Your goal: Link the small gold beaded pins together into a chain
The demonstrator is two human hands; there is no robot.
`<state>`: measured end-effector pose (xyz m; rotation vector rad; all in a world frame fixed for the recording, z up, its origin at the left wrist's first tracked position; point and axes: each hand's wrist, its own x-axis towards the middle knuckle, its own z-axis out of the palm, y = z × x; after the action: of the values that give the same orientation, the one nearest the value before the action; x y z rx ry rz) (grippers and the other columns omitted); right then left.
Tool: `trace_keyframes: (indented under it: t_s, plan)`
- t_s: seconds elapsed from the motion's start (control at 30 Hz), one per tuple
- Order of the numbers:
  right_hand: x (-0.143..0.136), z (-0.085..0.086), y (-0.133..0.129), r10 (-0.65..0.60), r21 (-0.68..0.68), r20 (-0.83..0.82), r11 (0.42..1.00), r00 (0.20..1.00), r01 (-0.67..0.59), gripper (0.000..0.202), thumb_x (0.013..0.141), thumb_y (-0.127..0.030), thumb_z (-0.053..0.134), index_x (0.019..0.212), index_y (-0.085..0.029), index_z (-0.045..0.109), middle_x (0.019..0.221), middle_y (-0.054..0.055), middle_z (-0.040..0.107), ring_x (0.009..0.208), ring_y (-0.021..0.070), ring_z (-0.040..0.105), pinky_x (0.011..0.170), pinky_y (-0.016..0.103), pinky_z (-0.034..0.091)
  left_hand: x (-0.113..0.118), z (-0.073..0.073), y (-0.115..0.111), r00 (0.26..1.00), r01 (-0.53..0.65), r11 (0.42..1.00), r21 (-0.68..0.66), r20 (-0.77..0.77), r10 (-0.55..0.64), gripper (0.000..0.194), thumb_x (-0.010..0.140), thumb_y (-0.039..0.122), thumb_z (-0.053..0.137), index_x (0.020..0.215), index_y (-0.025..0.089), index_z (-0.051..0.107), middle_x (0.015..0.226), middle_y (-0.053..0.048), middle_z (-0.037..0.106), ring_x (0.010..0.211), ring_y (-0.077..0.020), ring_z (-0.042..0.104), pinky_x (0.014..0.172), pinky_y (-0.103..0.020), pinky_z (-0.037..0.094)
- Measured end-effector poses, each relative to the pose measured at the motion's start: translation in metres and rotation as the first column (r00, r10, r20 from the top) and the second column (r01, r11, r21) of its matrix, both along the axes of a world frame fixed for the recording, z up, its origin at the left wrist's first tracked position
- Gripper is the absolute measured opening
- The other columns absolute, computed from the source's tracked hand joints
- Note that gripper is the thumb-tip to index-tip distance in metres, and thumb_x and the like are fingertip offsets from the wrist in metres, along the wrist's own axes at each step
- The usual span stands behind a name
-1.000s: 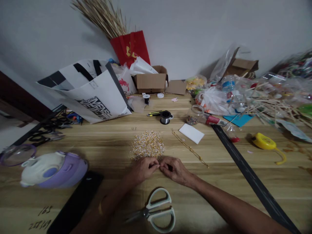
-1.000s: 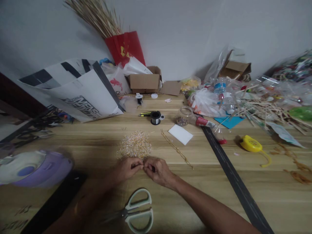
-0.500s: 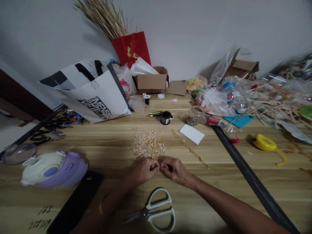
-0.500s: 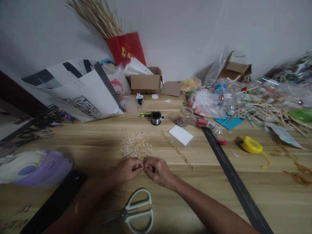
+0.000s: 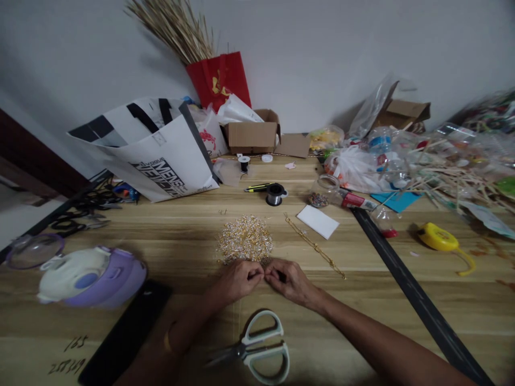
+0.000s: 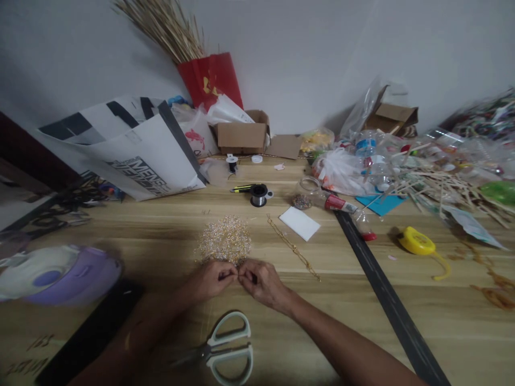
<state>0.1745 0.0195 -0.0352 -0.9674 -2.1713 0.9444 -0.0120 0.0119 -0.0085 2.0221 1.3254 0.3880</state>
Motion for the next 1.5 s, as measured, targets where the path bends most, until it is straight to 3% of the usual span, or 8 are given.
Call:
trace_keyframes:
  t_s: [0.6, 0.87, 0.97, 1.2, 1.5]
  plan:
    - [0.0, 0.004, 0.0, 0.003, -0.028, -0.003, 1.0, 1.0, -0.003, 0.008, 0.076, -0.011, 0.052, 0.074, -0.015, 0.059, 0.059, -0.004, 0.048, 0.053, 0.0081, 0.041, 0.051, 0.018, 0.03, -0.002, 0.0, 0.004, 0.995, -0.044, 0.999, -0.026, 0.089, 0.046, 0.017, 0.076, 0.019, 0.051, 0.075, 0.013, 0.067, 0.06, 0.001, 0.059, 0.055, -0.0088, 0.047, 0.053, -0.018, 0.034]
    - [0.001, 0.004, 0.0, 0.015, -0.044, -0.005, 0.999, 1.0, -0.015, 0.009, 0.076, -0.009, 0.05, 0.074, -0.016, 0.056, 0.061, -0.003, 0.049, 0.054, 0.0084, 0.042, 0.052, 0.018, 0.031, -0.013, -0.006, 0.013, 0.97, -0.207, 0.976, 0.071, 0.148, 0.194, 0.016, 0.078, 0.02, 0.052, 0.074, 0.013, 0.065, 0.06, 0.0, 0.061, 0.054, -0.0095, 0.051, 0.053, -0.019, 0.037]
    - [0.001, 0.002, 0.0, 0.007, -0.041, -0.017, 0.999, 1.0, -0.008, 0.009, 0.077, -0.01, 0.051, 0.074, -0.016, 0.056, 0.061, -0.004, 0.049, 0.054, 0.0083, 0.042, 0.051, 0.018, 0.031, -0.016, -0.008, 0.014, 0.967, -0.239, 0.955, 0.177, 0.137, 0.216, 0.014, 0.08, 0.02, 0.053, 0.076, 0.014, 0.065, 0.068, -0.002, 0.065, 0.062, -0.0117, 0.056, 0.06, -0.021, 0.042]
    - [0.001, 0.0, 0.0, 0.01, -0.035, -0.016, 0.999, 1.0, -0.011, 0.008, 0.076, -0.009, 0.052, 0.073, -0.016, 0.056, 0.06, -0.004, 0.048, 0.053, 0.0078, 0.041, 0.051, 0.018, 0.03, -0.012, -0.003, 0.016, 0.998, -0.048, 0.913, 0.405, -0.011, 0.058, 0.011, 0.083, 0.015, 0.054, 0.078, 0.016, 0.065, 0.079, -0.004, 0.064, 0.078, -0.015, 0.057, 0.072, -0.026, 0.043]
    - [0.001, 0.002, 0.0, 0.009, -0.02, -0.022, 1.0, 1.0, -0.01, 0.01, 0.075, -0.008, 0.051, 0.073, -0.016, 0.056, 0.06, -0.004, 0.048, 0.053, 0.0084, 0.041, 0.052, 0.019, 0.032, -0.002, 0.012, 0.021, 0.93, 0.226, 0.895, 0.385, -0.358, -0.081, 0.019, 0.089, 0.016, 0.045, 0.081, 0.016, 0.062, 0.085, -0.005, 0.06, 0.087, -0.018, 0.052, 0.083, -0.031, 0.04]
